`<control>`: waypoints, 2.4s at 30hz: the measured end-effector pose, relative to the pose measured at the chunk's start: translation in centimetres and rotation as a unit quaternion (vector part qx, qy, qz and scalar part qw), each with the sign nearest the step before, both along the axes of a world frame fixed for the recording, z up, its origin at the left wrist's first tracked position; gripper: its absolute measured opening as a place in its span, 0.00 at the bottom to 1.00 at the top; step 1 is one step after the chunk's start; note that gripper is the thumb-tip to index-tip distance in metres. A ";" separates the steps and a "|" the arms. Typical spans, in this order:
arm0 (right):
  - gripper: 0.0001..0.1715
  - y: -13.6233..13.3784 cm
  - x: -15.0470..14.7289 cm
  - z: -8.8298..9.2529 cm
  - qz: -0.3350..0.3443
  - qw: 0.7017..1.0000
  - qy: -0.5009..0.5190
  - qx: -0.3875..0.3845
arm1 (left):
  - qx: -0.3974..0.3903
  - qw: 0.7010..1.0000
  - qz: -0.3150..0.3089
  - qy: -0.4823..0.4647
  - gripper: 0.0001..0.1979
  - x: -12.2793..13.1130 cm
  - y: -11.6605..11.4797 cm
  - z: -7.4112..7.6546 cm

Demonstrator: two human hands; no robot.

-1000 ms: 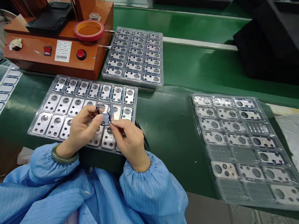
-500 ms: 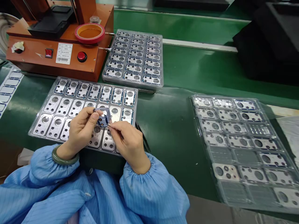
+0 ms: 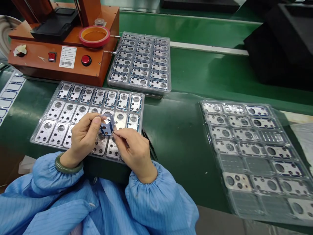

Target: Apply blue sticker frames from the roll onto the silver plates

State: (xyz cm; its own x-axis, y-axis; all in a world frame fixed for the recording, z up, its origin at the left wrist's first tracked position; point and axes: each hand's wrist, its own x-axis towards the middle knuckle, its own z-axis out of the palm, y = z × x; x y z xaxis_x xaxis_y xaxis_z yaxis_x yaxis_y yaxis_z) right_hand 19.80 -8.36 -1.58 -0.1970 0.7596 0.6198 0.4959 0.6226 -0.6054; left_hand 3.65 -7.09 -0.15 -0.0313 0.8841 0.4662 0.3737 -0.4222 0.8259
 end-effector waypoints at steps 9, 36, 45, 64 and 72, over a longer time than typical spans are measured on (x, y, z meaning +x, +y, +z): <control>0.09 -0.3 0.3 0.0 -0.010 0.997 -0.017 0.077 | 0.003 1.000 -0.001 0.006 0.08 -0.3 -0.2 0.3; 0.07 -0.3 0.2 0.1 -0.046 0.998 -0.006 0.052 | -0.050 0.998 0.011 -0.027 0.10 -0.2 -0.2 0.4; 0.05 -0.2 0.2 0.5 -0.017 1.000 0.011 -0.015 | -0.060 0.998 -0.025 -0.017 0.10 -0.2 -0.2 0.5; 0.10 -0.3 0.3 1.1 0.024 0.992 0.033 -0.118 | -0.103 0.983 -0.150 -0.037 0.04 -0.1 -0.2 0.2; 0.10 -0.1 0.1 0.9 0.042 0.983 0.061 -0.169 | -0.156 0.975 -0.151 -0.037 0.07 -0.3 0.0 0.3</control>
